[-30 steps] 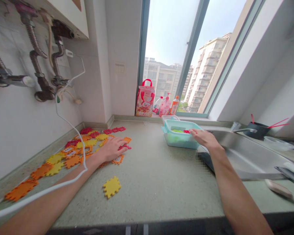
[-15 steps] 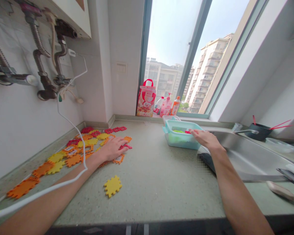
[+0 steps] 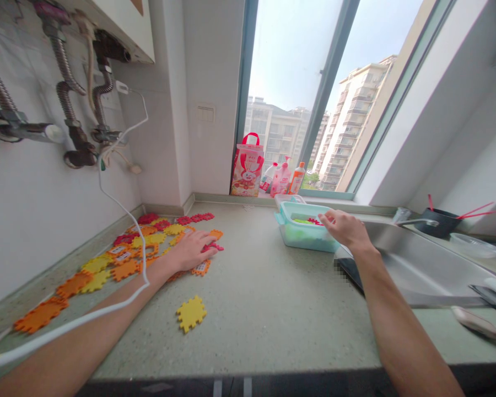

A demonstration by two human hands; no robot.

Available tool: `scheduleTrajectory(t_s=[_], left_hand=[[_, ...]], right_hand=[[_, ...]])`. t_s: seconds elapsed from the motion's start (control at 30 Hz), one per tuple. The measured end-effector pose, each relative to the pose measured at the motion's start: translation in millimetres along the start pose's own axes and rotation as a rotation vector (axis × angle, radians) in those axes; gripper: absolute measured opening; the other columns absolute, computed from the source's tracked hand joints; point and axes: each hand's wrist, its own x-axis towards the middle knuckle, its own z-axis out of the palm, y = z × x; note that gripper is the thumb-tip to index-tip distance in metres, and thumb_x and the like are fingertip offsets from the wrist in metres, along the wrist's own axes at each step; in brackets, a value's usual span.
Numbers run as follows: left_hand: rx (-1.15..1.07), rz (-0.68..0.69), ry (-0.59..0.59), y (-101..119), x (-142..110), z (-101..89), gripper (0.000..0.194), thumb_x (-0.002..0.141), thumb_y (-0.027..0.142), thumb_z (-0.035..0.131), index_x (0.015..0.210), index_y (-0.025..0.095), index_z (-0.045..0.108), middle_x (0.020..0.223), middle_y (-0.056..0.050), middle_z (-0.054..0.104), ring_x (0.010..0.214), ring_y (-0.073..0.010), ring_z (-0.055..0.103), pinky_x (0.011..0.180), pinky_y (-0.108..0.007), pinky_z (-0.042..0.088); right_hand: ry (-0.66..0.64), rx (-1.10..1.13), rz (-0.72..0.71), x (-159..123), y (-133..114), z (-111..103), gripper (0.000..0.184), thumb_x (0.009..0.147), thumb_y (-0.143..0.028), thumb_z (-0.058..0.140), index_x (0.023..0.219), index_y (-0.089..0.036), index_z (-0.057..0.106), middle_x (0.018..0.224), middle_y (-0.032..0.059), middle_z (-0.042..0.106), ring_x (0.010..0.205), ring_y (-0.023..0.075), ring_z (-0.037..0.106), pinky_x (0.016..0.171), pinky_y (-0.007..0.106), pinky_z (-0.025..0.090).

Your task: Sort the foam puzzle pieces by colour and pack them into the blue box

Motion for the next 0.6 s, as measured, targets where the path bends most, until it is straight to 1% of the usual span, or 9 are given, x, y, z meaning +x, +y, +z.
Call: scheduleTrajectory(t_s=[0.07, 0.17, 0.23, 0.37, 0.6], left_hand=[[0.004, -0.006, -0.011, 0.4, 0.0, 0.0, 0.052, 0.105, 0.058, 0.044, 0.138, 0.027, 0.069, 0.145, -0.010, 0.065, 0.131, -0.0315, 0.059, 0.113, -0.048, 0.040], [0.012, -0.013, -0.014, 0.2, 0.1, 1.0, 0.053, 0.104, 0.058, 0.045, 0.140, 0.027, 0.068, 0.146, -0.011, 0.064, 0.133, -0.0318, 0.058, 0.114, -0.048, 0.039], [0.010, -0.014, -0.006, -0.6, 0.2, 2.1, 0.053, 0.104, 0.059, 0.044, 0.140, 0.028, 0.068, 0.146, -0.010, 0.064, 0.132, -0.0317, 0.058, 0.115, -0.047, 0.038], [0.016, -0.018, -0.011, -1.8, 0.3, 3.2, 0.054, 0.104, 0.059, 0.045, 0.142, 0.028, 0.067, 0.148, -0.010, 0.063, 0.133, -0.0322, 0.057, 0.114, -0.047, 0.040], [0.040, -0.033, -0.026, -0.1, 0.4, 2.1, 0.052, 0.104, 0.059, 0.045, 0.142, 0.029, 0.066, 0.151, -0.009, 0.061, 0.137, -0.0316, 0.056, 0.114, -0.046, 0.040]], right_hand=[[-0.093, -0.003, -0.009, 0.0, -1.7, 1.4, 0.064, 0.100, -0.071, 0.033, 0.112, -0.027, 0.079, 0.109, 0.0106, 0.077, 0.099, 0.0325, 0.071, 0.085, 0.041, 0.050], [-0.200, 0.000, -0.031, -0.3, -3.3, 4.0, 0.073, 0.101, -0.074, 0.023, 0.122, -0.030, 0.078, 0.116, 0.0117, 0.077, 0.107, 0.0344, 0.070, 0.089, 0.043, 0.051], [-0.217, 0.001, -0.033, -0.3, -3.9, 4.8, 0.076, 0.102, -0.075, 0.020, 0.128, -0.031, 0.076, 0.122, 0.0122, 0.076, 0.111, 0.0348, 0.070, 0.092, 0.045, 0.051], [-0.228, -0.001, -0.017, -0.1, -4.5, 4.1, 0.077, 0.102, -0.075, 0.018, 0.131, -0.032, 0.075, 0.128, 0.0121, 0.075, 0.116, 0.0365, 0.069, 0.097, 0.048, 0.051], [-0.245, -0.017, -0.005, 0.1, -4.0, 5.5, 0.081, 0.100, -0.078, 0.015, 0.133, -0.033, 0.074, 0.128, 0.0123, 0.075, 0.120, 0.0385, 0.068, 0.099, 0.051, 0.051]])
